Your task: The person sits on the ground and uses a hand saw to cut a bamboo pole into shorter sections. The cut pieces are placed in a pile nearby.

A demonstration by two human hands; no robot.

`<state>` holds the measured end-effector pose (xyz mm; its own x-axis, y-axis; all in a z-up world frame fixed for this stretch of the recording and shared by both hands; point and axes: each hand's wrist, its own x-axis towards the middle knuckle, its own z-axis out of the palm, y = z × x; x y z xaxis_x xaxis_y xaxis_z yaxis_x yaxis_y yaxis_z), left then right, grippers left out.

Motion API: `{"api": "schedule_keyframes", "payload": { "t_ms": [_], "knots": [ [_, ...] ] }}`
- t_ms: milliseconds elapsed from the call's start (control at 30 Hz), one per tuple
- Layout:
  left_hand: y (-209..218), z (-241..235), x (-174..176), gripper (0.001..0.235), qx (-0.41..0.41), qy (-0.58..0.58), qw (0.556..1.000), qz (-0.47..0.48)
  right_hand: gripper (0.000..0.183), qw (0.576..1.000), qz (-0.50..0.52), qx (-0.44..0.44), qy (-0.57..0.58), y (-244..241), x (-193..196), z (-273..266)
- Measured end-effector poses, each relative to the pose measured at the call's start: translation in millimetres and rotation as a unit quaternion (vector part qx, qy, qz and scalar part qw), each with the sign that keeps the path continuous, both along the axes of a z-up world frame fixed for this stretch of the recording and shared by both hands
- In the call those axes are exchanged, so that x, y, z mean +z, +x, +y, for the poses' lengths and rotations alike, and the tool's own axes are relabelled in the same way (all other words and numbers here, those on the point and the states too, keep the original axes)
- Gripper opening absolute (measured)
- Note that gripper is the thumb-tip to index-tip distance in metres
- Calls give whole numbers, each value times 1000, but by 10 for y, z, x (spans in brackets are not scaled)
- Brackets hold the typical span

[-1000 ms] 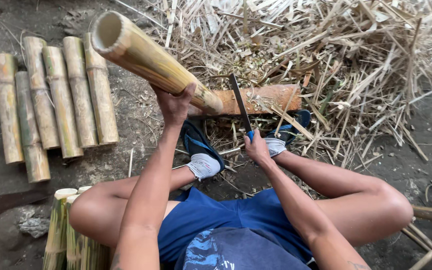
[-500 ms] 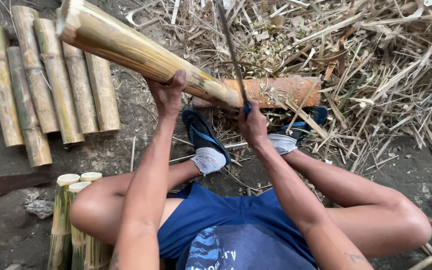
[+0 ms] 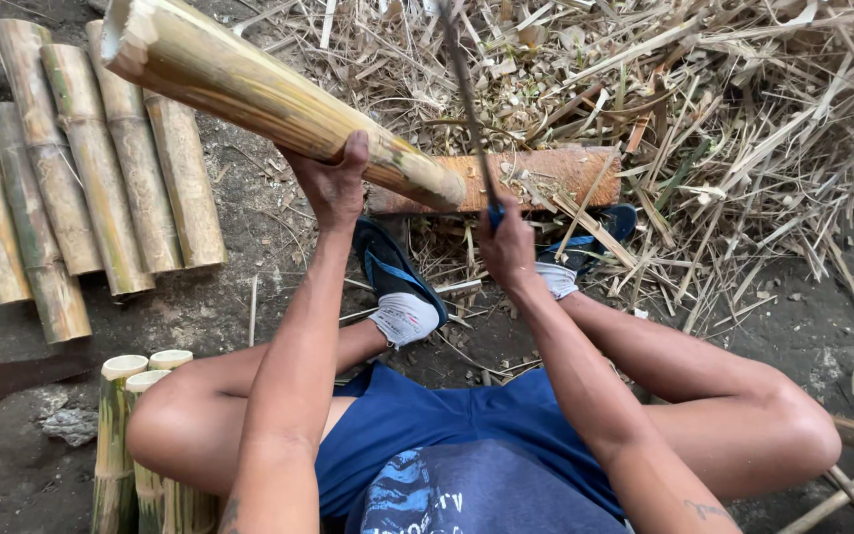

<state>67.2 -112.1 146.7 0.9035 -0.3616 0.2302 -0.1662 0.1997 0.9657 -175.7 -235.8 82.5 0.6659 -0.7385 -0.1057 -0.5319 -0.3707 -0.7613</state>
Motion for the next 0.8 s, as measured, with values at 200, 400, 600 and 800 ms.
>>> {"api": "schedule_keyframes", "payload": {
  "t_ms": [200,400,600,800],
  "knots": [
    [14,47,-20,117,-1,21,999,-33,28,994,78,43,-56,-22,-195,-96],
    [95,133,-120,110,-49,-7,999,-6,26,989,-119,19,-82,-67,160,10],
    [38,148,-114,103,-57,2,998,12,18,997,64,34,8,137,26,-16],
    [-91,16,-47,104,-74,25,997,-9,24,1000,-9,17,-16,141,215,-61]
  ]
}}
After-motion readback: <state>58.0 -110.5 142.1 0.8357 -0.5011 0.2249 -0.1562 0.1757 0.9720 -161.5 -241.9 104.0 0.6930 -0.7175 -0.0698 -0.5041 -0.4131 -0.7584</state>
